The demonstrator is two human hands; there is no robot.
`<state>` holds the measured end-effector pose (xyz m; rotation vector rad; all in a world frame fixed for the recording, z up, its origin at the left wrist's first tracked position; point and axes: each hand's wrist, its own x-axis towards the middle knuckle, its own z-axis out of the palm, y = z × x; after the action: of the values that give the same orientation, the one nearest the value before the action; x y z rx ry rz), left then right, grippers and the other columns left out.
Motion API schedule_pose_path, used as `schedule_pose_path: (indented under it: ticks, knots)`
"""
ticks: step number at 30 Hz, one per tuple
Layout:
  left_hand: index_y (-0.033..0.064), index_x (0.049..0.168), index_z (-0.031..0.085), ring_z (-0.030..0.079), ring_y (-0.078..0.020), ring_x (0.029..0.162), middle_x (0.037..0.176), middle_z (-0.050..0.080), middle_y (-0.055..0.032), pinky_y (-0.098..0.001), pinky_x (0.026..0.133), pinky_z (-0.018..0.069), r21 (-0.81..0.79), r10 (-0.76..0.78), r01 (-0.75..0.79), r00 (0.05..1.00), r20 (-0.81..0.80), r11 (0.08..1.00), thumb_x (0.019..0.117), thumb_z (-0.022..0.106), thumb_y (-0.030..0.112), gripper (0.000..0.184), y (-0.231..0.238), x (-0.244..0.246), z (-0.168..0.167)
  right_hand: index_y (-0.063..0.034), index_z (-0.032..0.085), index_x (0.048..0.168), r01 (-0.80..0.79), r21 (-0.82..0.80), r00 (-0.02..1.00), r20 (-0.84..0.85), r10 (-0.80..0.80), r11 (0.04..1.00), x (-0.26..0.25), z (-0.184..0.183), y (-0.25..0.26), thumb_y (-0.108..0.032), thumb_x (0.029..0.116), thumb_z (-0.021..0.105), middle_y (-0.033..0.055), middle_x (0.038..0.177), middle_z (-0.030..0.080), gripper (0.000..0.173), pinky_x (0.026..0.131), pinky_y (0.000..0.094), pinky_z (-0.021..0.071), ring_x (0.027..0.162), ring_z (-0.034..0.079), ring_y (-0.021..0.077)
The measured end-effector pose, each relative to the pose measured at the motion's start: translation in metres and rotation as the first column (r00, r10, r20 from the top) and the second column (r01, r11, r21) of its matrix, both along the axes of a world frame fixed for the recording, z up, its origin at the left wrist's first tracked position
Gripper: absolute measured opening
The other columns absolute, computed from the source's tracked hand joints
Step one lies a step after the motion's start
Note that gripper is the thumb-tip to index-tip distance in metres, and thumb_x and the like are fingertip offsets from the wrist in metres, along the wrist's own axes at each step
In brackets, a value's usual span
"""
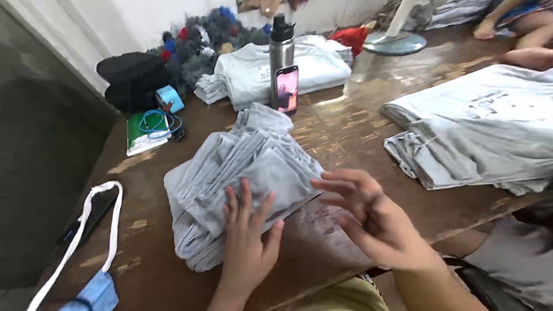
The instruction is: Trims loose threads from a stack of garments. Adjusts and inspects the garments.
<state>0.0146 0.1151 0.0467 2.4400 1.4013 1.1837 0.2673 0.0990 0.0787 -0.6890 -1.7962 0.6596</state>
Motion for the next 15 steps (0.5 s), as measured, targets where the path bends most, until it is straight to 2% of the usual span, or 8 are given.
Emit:
schedule_pose_path:
  ticks: [2, 5, 6, 8, 9, 12, 13, 15]
  knots:
    - [0.0268, 0.15, 0.055, 0.017, -0.0591, 0.149, 0.165, 0.029, -0.0241, -0.0838, 0.11, 0.0071, 0.044, 0.176, -0.17, 0.951, -0.255, 0.984, 0.1019, 0.041, 0.059, 0.059, 0.032, 0.006, 0.013, 0.0031, 0.062, 0.118, 0.242, -0.085, 0.948, 0.233, -0.217, 0.967, 0.016, -0.006, 0.029, -0.021, 0.1013, 0.053, 0.0186, 0.14, 0.053, 0.031, 0.093, 0.0333, 0.0575, 0.117, 0.062, 0.018]
    - [0.028, 0.153, 0.05, 0.021, -0.0574, 0.149, 0.165, 0.032, -0.0184, -0.0898, 0.102, 0.0069, 0.035, 0.313, -0.319, 0.892, -0.326, 0.947, 0.092, 0.042, 0.077, 0.079, 0.078, -0.005, 0.04, 0.0038, 0.06, 0.122, 0.408, -0.403, 0.884, 0.399, -0.244, 0.819, 0.041, -0.028, 0.073, -0.022, 0.1031, 0.051, 0.0168, 0.115, 0.061, 0.033, 0.086, 0.0364, 0.0517, 0.097, 0.061, 0.0195]
    - [0.0262, 0.156, 0.045, 0.019, -0.0556, 0.151, 0.167, 0.027, -0.0196, -0.0884, 0.104, 0.008, -0.06, 0.327, -0.367, 0.883, -0.337, 0.928, 0.083, 0.046, 0.086, 0.095, 0.092, -0.012, 0.049, 0.0025, 0.059, 0.118, 0.377, -0.517, 0.911, 0.357, -0.207, 0.769, 0.045, -0.038, 0.083, -0.019, 0.1038, 0.052, 0.0112, 0.1, 0.059, 0.027, 0.078, 0.0336, 0.0491, 0.085, 0.057, 0.0153]
    - [0.0233, 0.162, 0.031, 0.012, -0.0549, 0.152, 0.168, 0.013, -0.0265, -0.0849, 0.109, 0.0085, -0.308, 0.312, -0.409, 0.895, -0.318, 0.859, 0.0654, 0.064, 0.091, 0.123, 0.12, -0.028, 0.062, -0.0007, 0.057, 0.114, 0.254, -0.697, 0.967, 0.206, -0.152, 0.671, 0.045, -0.053, 0.095, -0.017, 0.1042, 0.053, 0.005, 0.091, 0.056, 0.02, 0.074, 0.0297, 0.0472, 0.078, 0.054, 0.0101]
    - [0.0227, 0.164, 0.027, 0.013, -0.0548, 0.152, 0.167, 0.012, -0.0288, -0.0828, 0.11, 0.0126, -0.404, 0.295, -0.4, 0.908, -0.298, 0.823, 0.0622, 0.07, 0.088, 0.128, 0.133, -0.034, 0.062, -0.0011, 0.056, 0.115, 0.196, -0.753, 0.98, 0.123, -0.159, 0.628, 0.043, -0.053, 0.097, -0.017, 0.1047, 0.054, 0.004, 0.091, 0.056, 0.019, 0.073, 0.0289, 0.0478, 0.077, 0.054, 0.0092]
    - [0.0212, 0.162, 0.031, 0.033, -0.0497, 0.146, 0.163, 0.03, -0.0258, -0.0725, 0.11, 0.0319, -0.526, 0.255, -0.337, 0.94, -0.225, 0.781, 0.063, 0.076, 0.082, 0.124, 0.153, -0.046, 0.054, -0.0032, 0.048, 0.133, -0.01, -0.867, 0.97, -0.13, -0.206, 0.498, 0.023, -0.043, 0.102, -0.019, 0.1083, 0.048, 0.0038, 0.095, 0.061, 0.029, 0.071, 0.0289, 0.0532, 0.078, 0.061, 0.0094]
    - [0.0193, 0.161, 0.034, 0.036, -0.0497, 0.144, 0.161, 0.034, -0.0249, -0.0711, 0.11, 0.0332, -0.529, 0.255, -0.325, 0.945, -0.204, 0.783, 0.065, 0.077, 0.079, 0.121, 0.151, -0.047, 0.054, -0.005, 0.046, 0.138, -0.096, -0.887, 0.952, -0.214, -0.218, 0.452, 0.011, -0.043, 0.104, -0.021, 0.1098, 0.043, 0.0054, 0.099, 0.062, 0.032, 0.074, 0.0319, 0.0552, 0.082, 0.063, 0.012]
    - [0.0149, 0.159, 0.038, 0.037, -0.0496, 0.143, 0.158, 0.038, -0.024, -0.0689, 0.113, 0.0317, -0.521, 0.26, -0.304, 0.953, -0.158, 0.798, 0.0699, 0.076, 0.076, 0.115, 0.146, -0.053, 0.053, -0.0109, 0.049, 0.132, -0.251, -0.883, 0.892, -0.371, -0.26, 0.397, -0.017, -0.046, 0.107, -0.03, 0.112, 0.03, 0.0054, 0.099, 0.064, 0.033, 0.072, 0.0349, 0.0558, 0.084, 0.065, 0.0146]
